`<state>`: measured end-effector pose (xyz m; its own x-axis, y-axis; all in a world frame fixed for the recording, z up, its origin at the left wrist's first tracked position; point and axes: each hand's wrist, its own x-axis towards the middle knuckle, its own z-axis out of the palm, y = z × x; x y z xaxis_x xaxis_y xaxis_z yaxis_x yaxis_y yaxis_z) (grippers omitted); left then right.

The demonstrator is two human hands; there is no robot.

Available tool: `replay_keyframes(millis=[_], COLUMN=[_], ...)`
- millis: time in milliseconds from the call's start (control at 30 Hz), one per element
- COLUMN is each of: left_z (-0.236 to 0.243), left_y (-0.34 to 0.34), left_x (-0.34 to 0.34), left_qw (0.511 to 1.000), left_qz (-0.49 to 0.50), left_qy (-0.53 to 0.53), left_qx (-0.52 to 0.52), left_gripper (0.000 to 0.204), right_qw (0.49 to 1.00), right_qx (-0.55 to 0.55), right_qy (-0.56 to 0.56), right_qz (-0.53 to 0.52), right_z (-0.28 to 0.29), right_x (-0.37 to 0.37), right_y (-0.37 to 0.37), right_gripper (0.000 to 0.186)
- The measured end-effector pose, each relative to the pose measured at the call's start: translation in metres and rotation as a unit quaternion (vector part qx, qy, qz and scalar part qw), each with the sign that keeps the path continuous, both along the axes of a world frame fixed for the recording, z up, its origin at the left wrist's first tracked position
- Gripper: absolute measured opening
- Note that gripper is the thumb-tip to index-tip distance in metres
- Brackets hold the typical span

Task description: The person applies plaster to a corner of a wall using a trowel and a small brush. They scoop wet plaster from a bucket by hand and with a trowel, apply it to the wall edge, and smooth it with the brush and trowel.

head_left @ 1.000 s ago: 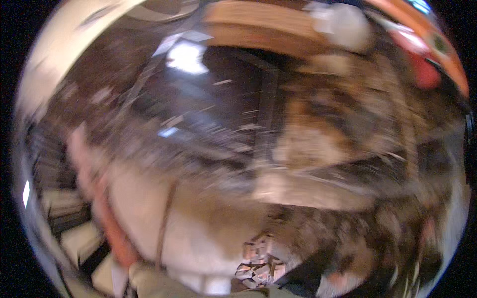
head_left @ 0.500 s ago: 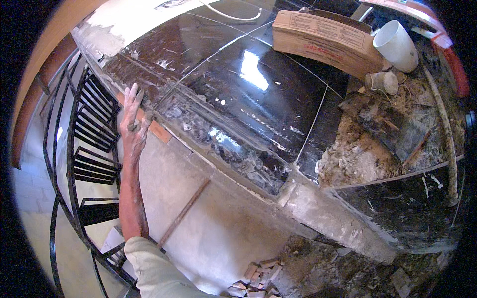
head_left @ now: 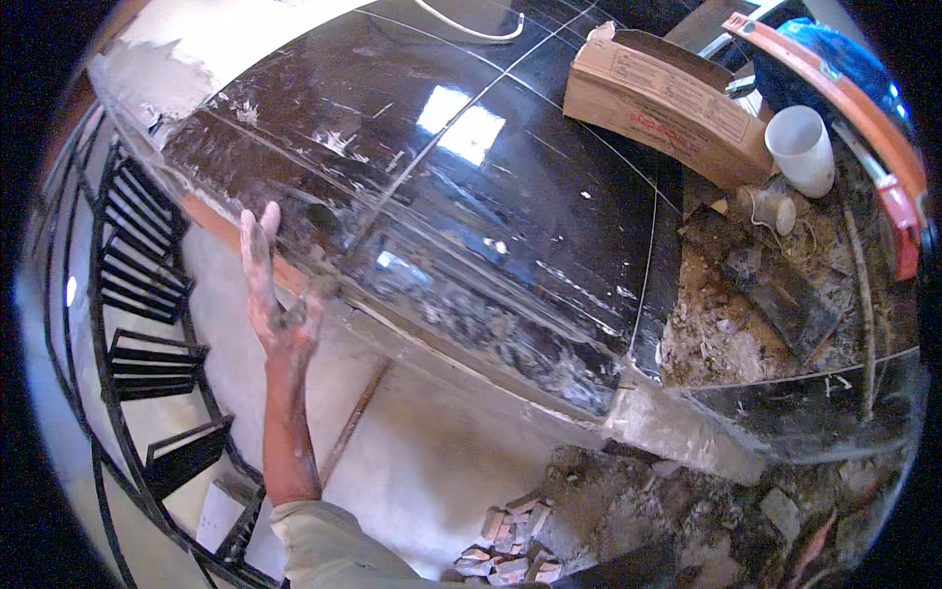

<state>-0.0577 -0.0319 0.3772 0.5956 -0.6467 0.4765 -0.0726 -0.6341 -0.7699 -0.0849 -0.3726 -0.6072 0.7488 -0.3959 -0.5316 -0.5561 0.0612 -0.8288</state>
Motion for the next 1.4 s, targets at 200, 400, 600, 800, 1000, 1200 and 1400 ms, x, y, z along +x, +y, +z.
replay_keyframes(millis=[200,400,600,800,1000,1200,1400], left_z=[0.015,0.02,0.022,0.019,0.017,0.019,0.018], left_y=[0.021,0.033,0.026,0.037,0.041,0.039,0.037], left_x=[0.007,0.011,0.016,0.016,0.017,0.02,0.017], left_qw=[0.999,0.996,0.989,0.988,0.985,0.985,0.986], left_qz=[0.052,-0.074,-0.121,-0.122,-0.136,-0.147,-0.135], left_qy=[-0.007,0.033,0.085,0.097,0.1,0.092,0.099], left_qx=[-0.015,0.049,0.02,-0.018,-0.039,-0.001,-0.009], left_gripper=[0.087,0.066,0.061,0.058,0.059,0.062,0.061], right_qw=[0.931,0.923,0.852,0.828,0.843,0.852,0.865], right_qx=[0.342,0.193,0.196,0.232,0.222,0.243,0.264], right_qy=[-0.116,-0.273,-0.459,-0.484,-0.474,-0.452,-0.422], right_qz=[-0.053,0.19,0.162,0.165,0.126,0.101,0.068], right_z=[0.334,0.714,0.813,0.84,0.855,0.862,0.88], right_x=[-0.066,-0.043,-0.035,-0.028,-0.018,-0.017,-0.009], right_y=[0.077,0.146,0.191,0.219,0.237,0.251,0.257], right_gripper=[0.04,0.029,0.032,0.04,0.034,0.026,0.021])
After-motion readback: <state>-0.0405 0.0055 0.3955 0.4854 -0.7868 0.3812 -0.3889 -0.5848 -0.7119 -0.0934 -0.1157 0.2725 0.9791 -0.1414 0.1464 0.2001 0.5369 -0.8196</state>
